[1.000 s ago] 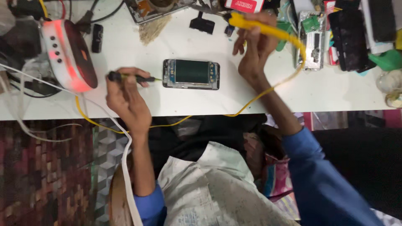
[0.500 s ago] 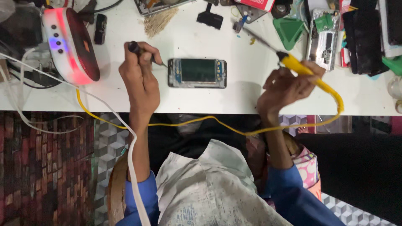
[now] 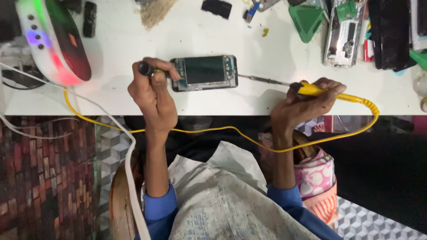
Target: The person uses a soldering iron and a small tool to work on the exposed circuit board of a disassembled mobile phone. They repeatedly apply heat and manipulate components on the board while the phone remains on the workbench.
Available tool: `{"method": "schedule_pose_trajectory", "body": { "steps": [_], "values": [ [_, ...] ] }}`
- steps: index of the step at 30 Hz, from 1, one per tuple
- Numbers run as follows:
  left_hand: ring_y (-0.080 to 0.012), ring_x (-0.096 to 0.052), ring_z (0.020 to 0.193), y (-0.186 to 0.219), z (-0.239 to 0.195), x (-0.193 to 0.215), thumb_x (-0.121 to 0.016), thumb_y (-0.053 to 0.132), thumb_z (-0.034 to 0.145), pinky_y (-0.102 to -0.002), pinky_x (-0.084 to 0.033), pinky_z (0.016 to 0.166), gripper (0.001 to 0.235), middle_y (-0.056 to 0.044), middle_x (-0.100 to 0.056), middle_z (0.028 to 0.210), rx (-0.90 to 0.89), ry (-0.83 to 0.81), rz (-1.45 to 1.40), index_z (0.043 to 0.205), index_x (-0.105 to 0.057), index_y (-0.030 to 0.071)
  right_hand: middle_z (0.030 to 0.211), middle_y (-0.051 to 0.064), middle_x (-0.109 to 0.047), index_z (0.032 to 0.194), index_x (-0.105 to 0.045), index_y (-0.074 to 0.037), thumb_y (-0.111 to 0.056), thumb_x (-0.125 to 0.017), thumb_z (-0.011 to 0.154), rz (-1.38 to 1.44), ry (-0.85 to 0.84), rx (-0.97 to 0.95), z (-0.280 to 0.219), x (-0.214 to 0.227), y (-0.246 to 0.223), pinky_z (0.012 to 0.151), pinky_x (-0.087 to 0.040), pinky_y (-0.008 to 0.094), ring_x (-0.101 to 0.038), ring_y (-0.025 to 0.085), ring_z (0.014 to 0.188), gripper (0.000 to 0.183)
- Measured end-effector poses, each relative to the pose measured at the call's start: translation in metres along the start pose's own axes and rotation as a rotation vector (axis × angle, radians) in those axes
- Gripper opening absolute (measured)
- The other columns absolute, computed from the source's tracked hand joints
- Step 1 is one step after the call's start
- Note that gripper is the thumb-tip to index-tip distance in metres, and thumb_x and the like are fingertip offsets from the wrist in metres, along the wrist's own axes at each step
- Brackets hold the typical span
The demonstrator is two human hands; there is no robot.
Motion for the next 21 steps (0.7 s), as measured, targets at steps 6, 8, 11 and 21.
{"method": "schedule_pose_trajectory", "body": {
  "steps": [6,8,11,21],
  "values": [
    [-0.0124,-0.057,0.073,-0.009,-0.008,-0.008,-0.044,0.033,0.123,-0.026,-0.043,0.068,0.038,-0.011,-0.063,0.091,0.050,0.131,-0.055,0.108,-0.049,-0.002,0.073,0.001,-0.041,0.094,-0.044,-0.008,-0.049,-0.052,0.113,-0.051,-0.071,0.020,-0.001,0.004,-0.001,0.040,-0.030,0.025,-0.040,0.011,0.052,0.045],
    [-0.0118,-0.056,0.072,-0.007,-0.011,-0.011,-0.044,0.031,0.122,-0.025,-0.041,0.066,0.036,-0.011,-0.064,0.091,0.063,0.144,-0.081,0.109,-0.050,-0.002,0.068,0.000,-0.039,0.093,-0.046,-0.009,-0.050,-0.051,0.111,-0.114,-0.042,-0.009,0.000,0.006,-0.002,0.042,-0.030,0.025,-0.037,0.009,0.049,0.045],
    [-0.0091,-0.055,0.069,-0.004,-0.010,-0.015,-0.045,0.026,0.121,-0.024,-0.039,0.062,0.028,-0.010,-0.067,0.089,0.122,0.066,-0.070,0.112,-0.052,0.000,0.061,0.001,-0.040,0.091,-0.048,-0.008,-0.052,-0.051,0.109,-0.086,-0.030,-0.027,-0.004,0.009,0.000,0.042,-0.029,0.024,-0.034,0.008,0.045,0.047],
    [-0.0070,-0.047,0.061,0.001,0.015,-0.045,-0.045,0.015,0.119,-0.023,-0.038,0.057,0.018,-0.006,-0.070,0.093,0.074,-0.107,-0.010,0.115,-0.057,0.002,0.076,0.009,-0.052,0.110,-0.050,-0.005,-0.050,-0.053,0.106,0.002,-0.160,0.188,-0.004,0.020,0.015,0.044,-0.034,0.022,-0.043,0.014,0.051,0.046]
  ]
}}
Point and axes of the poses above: each hand's wrist, its own z-axis towards the middle knuckle, its own x-axis out of the back of the hand, y = z × x, the point moved 1 cm from there along z, towards the middle knuckle
